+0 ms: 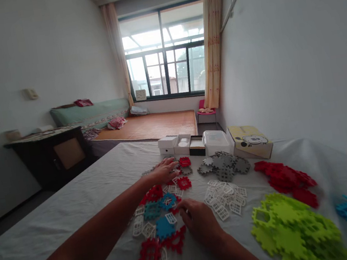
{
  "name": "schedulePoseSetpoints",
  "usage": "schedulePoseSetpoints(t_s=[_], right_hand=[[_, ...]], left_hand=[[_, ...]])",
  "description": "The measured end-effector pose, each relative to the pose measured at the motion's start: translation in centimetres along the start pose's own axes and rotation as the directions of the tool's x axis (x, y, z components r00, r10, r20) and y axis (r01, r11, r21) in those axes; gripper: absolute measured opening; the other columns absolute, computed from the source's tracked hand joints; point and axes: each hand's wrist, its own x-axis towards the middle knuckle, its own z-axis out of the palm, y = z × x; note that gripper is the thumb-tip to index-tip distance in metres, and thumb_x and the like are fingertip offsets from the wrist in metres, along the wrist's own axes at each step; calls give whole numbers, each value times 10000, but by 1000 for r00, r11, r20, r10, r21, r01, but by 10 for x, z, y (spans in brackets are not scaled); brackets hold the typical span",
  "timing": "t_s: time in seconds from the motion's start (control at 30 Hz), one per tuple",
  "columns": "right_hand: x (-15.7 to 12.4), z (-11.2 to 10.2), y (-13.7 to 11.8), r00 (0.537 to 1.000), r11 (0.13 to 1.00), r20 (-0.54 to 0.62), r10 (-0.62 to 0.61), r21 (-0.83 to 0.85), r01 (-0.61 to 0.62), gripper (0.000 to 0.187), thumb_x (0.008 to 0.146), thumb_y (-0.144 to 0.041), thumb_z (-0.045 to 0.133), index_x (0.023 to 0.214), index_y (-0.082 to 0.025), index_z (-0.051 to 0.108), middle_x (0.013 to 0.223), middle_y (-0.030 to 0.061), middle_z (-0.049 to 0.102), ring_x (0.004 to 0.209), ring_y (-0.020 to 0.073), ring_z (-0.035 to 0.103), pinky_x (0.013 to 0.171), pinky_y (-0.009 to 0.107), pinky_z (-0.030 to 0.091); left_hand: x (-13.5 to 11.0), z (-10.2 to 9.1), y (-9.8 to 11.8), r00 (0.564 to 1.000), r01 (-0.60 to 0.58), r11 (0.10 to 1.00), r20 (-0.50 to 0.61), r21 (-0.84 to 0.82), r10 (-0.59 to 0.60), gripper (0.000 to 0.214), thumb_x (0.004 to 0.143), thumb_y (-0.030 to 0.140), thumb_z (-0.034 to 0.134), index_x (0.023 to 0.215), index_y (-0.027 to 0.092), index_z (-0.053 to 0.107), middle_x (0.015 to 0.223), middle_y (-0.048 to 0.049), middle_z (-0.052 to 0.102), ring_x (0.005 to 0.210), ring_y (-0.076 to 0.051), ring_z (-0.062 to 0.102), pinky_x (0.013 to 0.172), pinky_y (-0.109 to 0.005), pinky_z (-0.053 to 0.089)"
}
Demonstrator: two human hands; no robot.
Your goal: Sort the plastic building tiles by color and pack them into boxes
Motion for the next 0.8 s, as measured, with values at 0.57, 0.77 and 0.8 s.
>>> schedulePoseSetpoints(t_s=[0.57, 0.77, 0.8], right_hand=[[0, 3, 6, 999, 999, 37, -17, -28, 18, 213, 837, -246, 447, 913, -258, 646, 865, -3, 688, 766, 151, 627, 704, 236, 432], [2, 7, 3, 1000, 1000, 12, 3, -22, -2, 213, 838, -266, 443, 904, -250, 645, 816, 1, 685, 699, 149, 613, 664, 237, 432], [2, 7, 3, 1000, 1000, 15, 3, -17, -3, 210, 838, -266, 445, 904, -250, 643, 815, 1, 684, 693, 148, 611, 663, 237, 432]], left_hand=[[-20, -15, -7, 940, -307, 922, 76, -236, 332, 483, 840, 540, 443, 1233, 277, 542, 1286, -49, 512, 1185, -210, 456, 1018, -291, 325], [-19, -27, -31, 987, -161, 945, -56, -286, 151, 480, 893, 503, 331, 997, 184, 675, 1131, -54, 631, 1046, -189, 552, 946, -263, 385], [-12, -25, -35, 991, -119, 960, -86, -255, 100, 482, 898, 494, 318, 1046, 182, 654, 1152, -60, 621, 1076, -195, 535, 966, -273, 369]])
